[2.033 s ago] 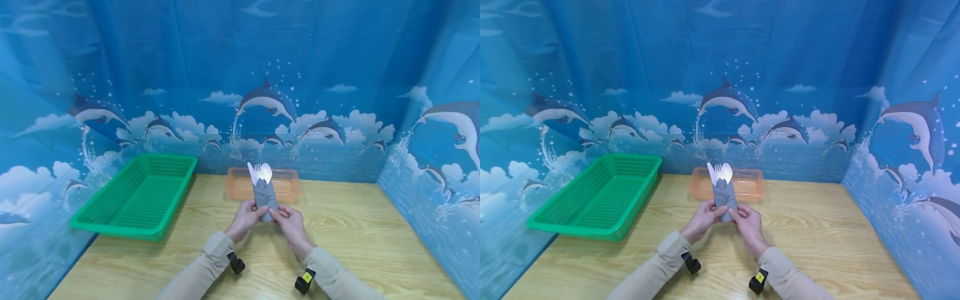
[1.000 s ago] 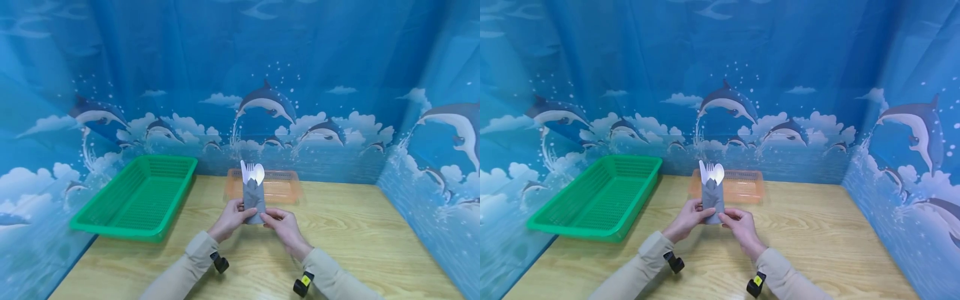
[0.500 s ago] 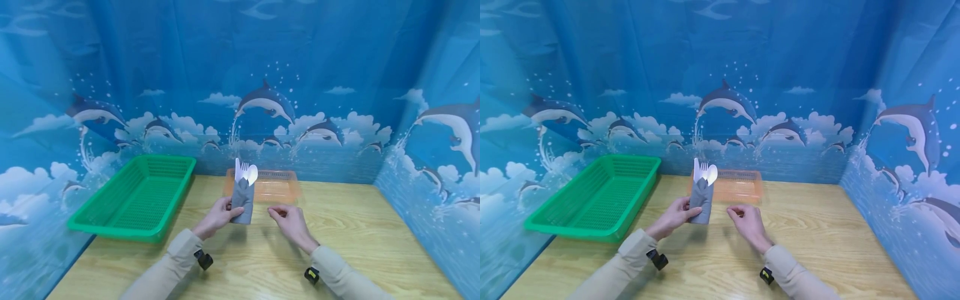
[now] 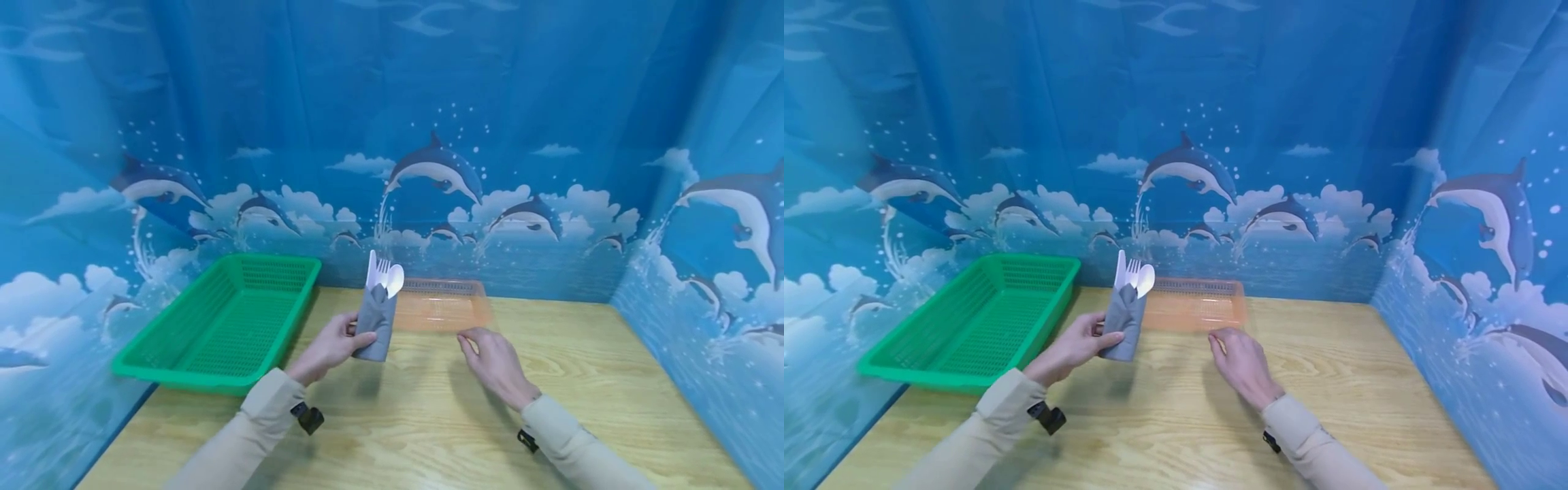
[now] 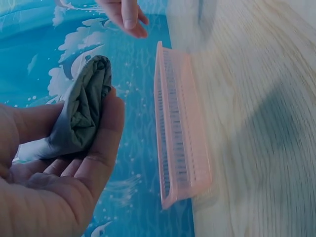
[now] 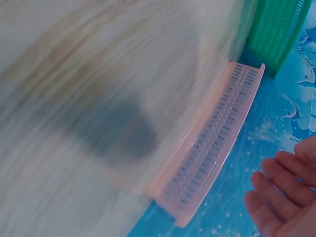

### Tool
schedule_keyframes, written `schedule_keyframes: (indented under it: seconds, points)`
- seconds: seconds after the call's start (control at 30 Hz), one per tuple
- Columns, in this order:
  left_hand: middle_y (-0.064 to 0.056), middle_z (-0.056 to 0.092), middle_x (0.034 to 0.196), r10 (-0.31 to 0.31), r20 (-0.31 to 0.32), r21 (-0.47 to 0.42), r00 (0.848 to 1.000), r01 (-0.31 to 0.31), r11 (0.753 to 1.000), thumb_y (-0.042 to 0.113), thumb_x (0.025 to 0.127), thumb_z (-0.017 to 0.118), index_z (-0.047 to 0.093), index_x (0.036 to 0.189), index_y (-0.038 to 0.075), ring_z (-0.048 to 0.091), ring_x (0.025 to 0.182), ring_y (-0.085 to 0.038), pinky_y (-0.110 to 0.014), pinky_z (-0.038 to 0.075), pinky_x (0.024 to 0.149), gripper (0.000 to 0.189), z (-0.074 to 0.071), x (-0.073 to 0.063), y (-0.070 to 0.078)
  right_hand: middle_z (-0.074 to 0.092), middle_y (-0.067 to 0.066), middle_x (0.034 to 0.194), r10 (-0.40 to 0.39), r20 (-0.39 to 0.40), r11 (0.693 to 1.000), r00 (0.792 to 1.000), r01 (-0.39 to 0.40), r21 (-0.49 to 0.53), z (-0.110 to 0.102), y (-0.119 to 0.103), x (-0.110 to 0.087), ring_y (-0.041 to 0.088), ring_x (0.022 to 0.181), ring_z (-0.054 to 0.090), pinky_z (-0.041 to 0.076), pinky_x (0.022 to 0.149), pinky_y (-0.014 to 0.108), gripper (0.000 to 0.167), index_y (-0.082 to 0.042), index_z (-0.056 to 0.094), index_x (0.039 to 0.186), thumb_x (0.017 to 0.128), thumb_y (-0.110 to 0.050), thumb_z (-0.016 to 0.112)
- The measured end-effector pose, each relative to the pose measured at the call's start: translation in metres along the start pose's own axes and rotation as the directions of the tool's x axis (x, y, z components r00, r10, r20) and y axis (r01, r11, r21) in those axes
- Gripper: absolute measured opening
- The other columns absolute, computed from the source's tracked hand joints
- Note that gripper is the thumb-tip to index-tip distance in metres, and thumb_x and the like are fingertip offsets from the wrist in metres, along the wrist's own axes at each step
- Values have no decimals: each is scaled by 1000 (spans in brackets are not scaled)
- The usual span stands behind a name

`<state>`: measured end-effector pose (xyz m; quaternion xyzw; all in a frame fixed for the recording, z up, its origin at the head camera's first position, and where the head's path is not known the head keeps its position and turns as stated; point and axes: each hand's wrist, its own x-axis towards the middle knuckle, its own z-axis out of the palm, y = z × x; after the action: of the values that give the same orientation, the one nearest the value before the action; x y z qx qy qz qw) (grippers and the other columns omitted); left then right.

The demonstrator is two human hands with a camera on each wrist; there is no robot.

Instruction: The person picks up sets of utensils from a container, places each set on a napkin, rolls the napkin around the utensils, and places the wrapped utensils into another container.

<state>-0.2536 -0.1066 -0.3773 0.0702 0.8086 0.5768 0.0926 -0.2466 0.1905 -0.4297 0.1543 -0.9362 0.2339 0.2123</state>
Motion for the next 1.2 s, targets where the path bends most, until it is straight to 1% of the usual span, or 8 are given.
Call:
schedule_keyframes:
  seconds: [0.1, 0.33, 0.47, 0.6, 0.7, 0.87, 1.03, 1.2]
  points:
    - [-18, 67, 111, -5, -3, 16, 1000, 5, 1000, 8, 95, 62, 56, 131, -1, 65, 93, -20, -35, 57, 77, 37, -12, -2, 2, 71, 16, 113, -5, 28, 999, 1000, 6, -40, -3, 6, 0, 33, 106, 67, 54, 91, 50, 27, -2, 70, 112, 99, -21, 58]
    - [-16, 65, 116, -59, -17, 63, 998, 60, 996, 14, 98, 60, 52, 136, 2, 62, 99, -21, -31, 53, 76, 41, -46, -11, 5, 57, 25, 135, 59, 135, 996, 989, -49, -74, -10, 18, -5, 42, 126, 53, 42, 105, 56, 47, 5, 57, 131, 102, -31, 51]
    - [-15, 64, 116, -64, -14, 77, 998, 65, 995, 17, 99, 59, 50, 139, 4, 60, 99, -20, -32, 50, 75, 42, -63, -19, 7, 50, 28, 141, 80, 147, 995, 986, -69, -76, -15, 23, -7, 44, 131, 47, 38, 109, 58, 54, 7, 49, 137, 102, -35, 50]
    - [-13, 65, 112, -58, 3, 83, 998, 57, 995, 16, 100, 57, 52, 136, 4, 57, 90, -18, -32, 47, 70, 39, -74, -26, 6, 42, 29, 146, 99, 157, 992, 983, -86, -89, -17, 26, -9, 46, 136, 40, 32, 112, 59, 63, 7, 40, 144, 102, -39, 48]
    - [-12, 65, 107, -65, 12, 83, 998, 64, 995, 16, 100, 57, 52, 135, 3, 57, 86, -17, -31, 46, 68, 37, -80, -28, 3, 40, 29, 148, 99, 160, 991, 982, -83, -104, -18, 28, -9, 46, 138, 37, 31, 113, 60, 65, 8, 37, 145, 103, -42, 46]
    - [-13, 64, 110, -82, 20, 91, 996, 80, 993, 18, 102, 54, 48, 139, 3, 61, 90, -19, -33, 50, 73, 41, -94, -33, 0, 39, 29, 149, 86, 161, 988, 983, -64, -141, -18, 31, -11, 47, 140, 32, 28, 113, 61, 67, 9, 38, 144, 104, -44, 42]
    - [-12, 62, 105, -92, 13, 141, 996, 90, 986, 20, 103, 52, 48, 137, 4, 57, 89, -20, -36, 47, 73, 38, -114, -39, -2, 37, 30, 149, 87, 159, 984, 983, -60, -167, -19, 32, -12, 48, 142, 28, 24, 114, 62, 67, 10, 39, 143, 104, -44, 42]
    - [-10, 62, 99, -113, -5, 173, 994, 113, 978, 22, 103, 51, 46, 137, 2, 57, 84, -20, -38, 47, 71, 40, -136, -45, -11, 38, 31, 148, 82, 165, 984, 983, -53, -171, -20, 33, -14, 49, 141, 28, 24, 114, 64, 68, 11, 40, 142, 104, -45, 40]
